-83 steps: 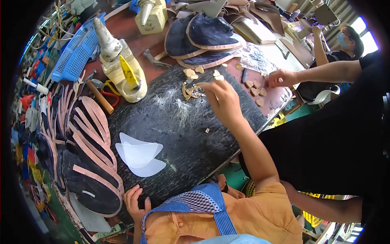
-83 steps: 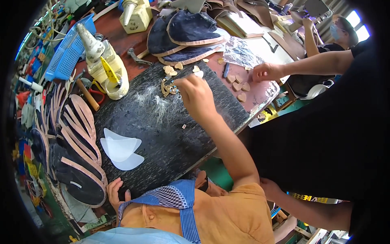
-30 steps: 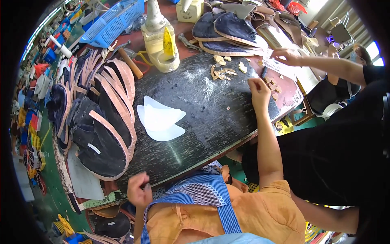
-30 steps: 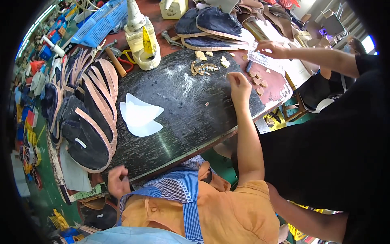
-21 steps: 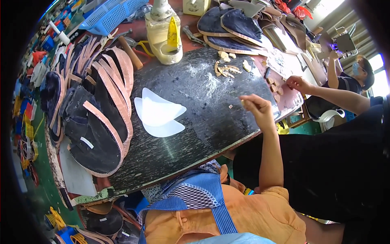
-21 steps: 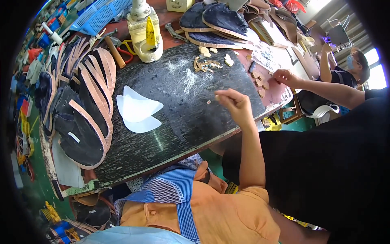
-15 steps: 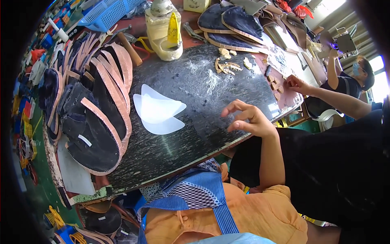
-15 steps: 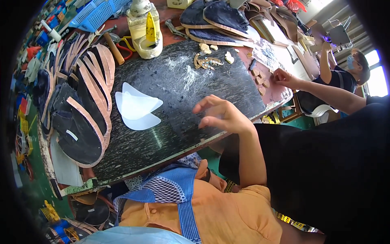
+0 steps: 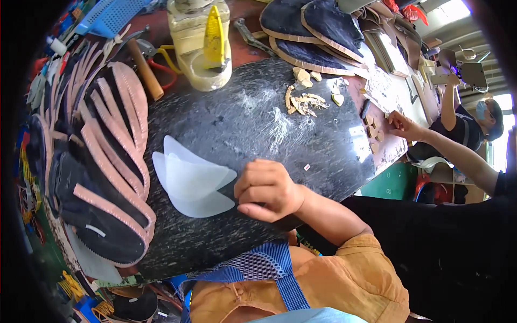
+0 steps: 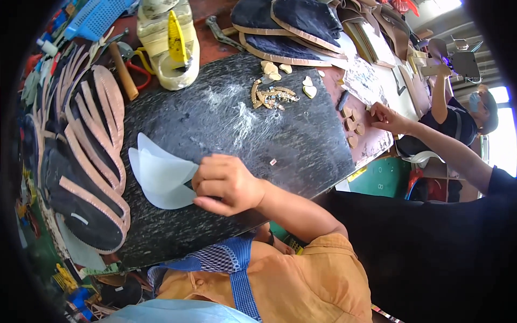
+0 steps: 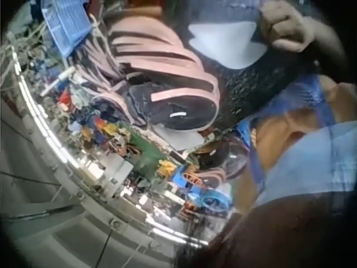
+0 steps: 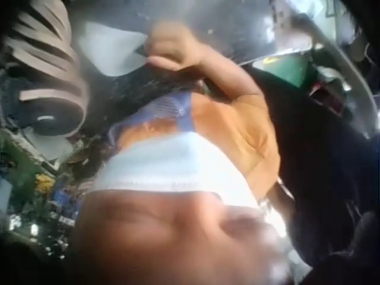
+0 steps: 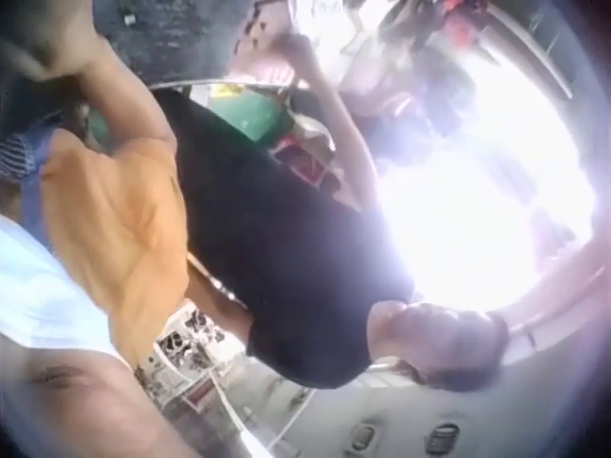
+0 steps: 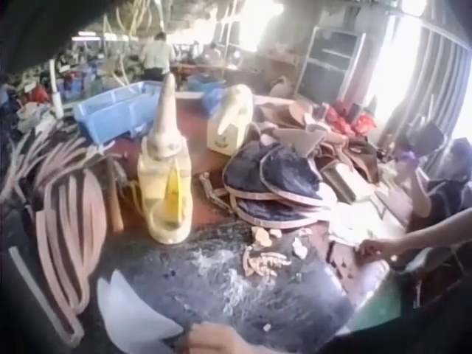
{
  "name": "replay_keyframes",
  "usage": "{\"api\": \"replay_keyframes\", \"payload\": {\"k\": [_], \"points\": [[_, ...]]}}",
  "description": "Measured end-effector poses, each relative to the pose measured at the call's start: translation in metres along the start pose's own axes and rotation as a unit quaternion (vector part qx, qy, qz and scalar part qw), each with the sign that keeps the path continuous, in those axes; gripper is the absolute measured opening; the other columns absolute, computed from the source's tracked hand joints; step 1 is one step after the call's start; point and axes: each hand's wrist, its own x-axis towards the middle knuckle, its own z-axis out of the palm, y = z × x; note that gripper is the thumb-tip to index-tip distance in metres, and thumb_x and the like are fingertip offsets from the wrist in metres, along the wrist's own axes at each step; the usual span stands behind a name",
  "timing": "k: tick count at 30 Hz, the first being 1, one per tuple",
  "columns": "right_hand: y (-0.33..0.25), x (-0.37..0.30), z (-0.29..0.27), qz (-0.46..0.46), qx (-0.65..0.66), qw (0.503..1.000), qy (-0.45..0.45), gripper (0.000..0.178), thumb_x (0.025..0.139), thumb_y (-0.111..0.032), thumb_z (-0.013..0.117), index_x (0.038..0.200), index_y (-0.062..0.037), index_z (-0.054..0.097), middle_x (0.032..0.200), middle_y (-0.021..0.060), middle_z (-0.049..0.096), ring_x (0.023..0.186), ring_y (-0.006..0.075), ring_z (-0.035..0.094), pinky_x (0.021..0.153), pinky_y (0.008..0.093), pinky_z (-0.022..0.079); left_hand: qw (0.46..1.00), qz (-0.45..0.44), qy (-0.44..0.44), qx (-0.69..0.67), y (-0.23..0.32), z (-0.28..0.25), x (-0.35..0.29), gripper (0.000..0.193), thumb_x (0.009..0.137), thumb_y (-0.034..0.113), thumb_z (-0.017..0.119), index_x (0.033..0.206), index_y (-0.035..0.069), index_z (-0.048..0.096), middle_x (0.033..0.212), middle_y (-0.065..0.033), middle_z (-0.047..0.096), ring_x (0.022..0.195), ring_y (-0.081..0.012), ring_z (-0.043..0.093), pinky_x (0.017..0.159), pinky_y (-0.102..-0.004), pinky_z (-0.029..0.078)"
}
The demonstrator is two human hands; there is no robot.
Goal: Applying decorative patches and adhesive strips to shoe upper components at a manufacturing workstation.
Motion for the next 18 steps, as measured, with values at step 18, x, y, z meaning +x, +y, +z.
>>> {"api": "replay_keyframes", "payload": {"k": [18], "points": [[0.004, -0.008, -0.007, 0.004, -0.092, 0.991, 0.094, 0.012, 0.077, -0.002, 0.066, 0.07, -0.0051, 0.057, 0.077, 0.0067, 0.063, 0.065, 0.0241, 0.057, 0.059, 0.0348, 0.044, 0.991, -0.039, -0.03, 0.121, 0.186, 0.08, 0.03, 0.02, 0.084, 0.006, 0.066, 0.103, 0.002, 0.068, 0.096, -0.0134, 0.07, 0.084, -0.0264, 0.067, 0.077, -0.0371, 0.054]]}}
